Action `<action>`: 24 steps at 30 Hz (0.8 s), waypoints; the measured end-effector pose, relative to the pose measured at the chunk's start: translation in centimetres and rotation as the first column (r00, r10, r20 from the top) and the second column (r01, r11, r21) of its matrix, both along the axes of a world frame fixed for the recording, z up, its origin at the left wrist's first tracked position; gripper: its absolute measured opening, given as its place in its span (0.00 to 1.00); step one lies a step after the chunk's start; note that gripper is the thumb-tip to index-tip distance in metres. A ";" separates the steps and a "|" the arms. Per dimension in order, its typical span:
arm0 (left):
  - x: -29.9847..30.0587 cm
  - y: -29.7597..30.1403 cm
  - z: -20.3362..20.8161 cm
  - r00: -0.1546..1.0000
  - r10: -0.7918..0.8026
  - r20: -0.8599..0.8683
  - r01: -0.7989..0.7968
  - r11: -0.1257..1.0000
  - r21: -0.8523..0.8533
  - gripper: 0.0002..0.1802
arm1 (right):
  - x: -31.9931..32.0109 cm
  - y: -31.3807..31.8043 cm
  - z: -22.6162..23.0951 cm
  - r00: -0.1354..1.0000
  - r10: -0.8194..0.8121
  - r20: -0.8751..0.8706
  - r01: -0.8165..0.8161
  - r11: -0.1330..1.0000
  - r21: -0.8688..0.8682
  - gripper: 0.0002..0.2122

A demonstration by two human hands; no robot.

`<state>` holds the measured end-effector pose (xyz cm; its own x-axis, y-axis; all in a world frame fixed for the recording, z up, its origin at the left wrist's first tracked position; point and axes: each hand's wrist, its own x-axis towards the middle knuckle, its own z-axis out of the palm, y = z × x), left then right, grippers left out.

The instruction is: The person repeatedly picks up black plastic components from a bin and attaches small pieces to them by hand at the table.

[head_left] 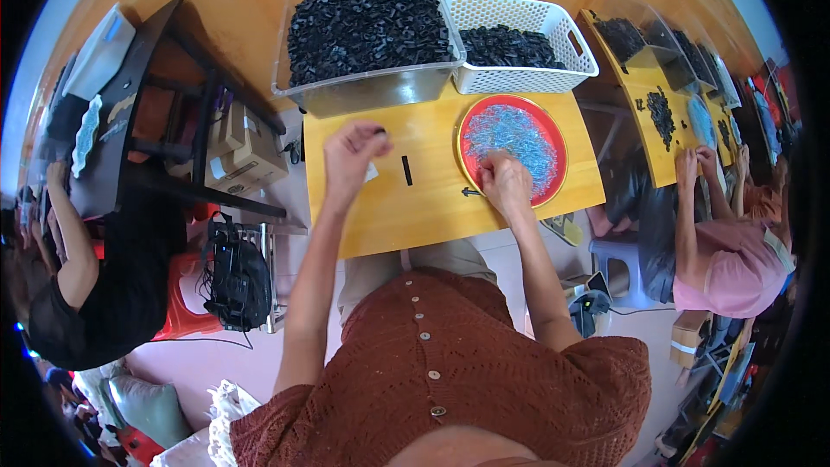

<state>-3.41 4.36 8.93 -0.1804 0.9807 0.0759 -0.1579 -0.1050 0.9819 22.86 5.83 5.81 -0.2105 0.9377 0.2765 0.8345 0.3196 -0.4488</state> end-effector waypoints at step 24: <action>3.2 -4.5 -8.1 0.979 -0.038 -0.198 0.023 0.997 -0.078 0.07 | -8.8 -1.1 1.2 0.850 0.375 -0.371 -0.430 0.899 -0.077 0.03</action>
